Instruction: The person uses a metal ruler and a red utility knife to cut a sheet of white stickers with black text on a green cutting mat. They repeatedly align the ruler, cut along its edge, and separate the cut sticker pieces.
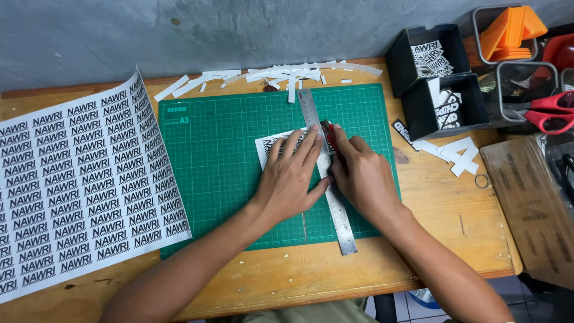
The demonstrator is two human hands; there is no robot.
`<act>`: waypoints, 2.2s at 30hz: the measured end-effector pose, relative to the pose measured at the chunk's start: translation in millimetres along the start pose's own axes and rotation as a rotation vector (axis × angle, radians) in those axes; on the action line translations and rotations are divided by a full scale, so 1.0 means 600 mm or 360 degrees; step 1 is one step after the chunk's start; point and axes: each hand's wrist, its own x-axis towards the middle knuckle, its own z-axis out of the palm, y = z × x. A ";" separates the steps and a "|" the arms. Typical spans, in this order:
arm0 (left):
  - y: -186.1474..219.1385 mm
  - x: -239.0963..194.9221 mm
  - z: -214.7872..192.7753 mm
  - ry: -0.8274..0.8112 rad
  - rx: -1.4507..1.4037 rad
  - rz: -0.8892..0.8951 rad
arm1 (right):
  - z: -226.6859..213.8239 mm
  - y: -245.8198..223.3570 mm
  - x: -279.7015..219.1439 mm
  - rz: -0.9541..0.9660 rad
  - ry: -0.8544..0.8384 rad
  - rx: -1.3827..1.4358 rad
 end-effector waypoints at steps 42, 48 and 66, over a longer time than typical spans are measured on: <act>-0.001 -0.004 0.006 0.0014 0.0065 0.0053 | -0.049 0.037 -0.043 0.0130 0.0106 0.0618; 0.001 -0.003 0.005 0.0018 0.0138 0.0096 | -0.038 0.049 -0.049 0.0084 0.0148 0.0663; 0.000 -0.007 0.005 -0.0087 0.0156 0.0097 | -0.048 0.037 -0.063 0.0122 0.0179 0.0568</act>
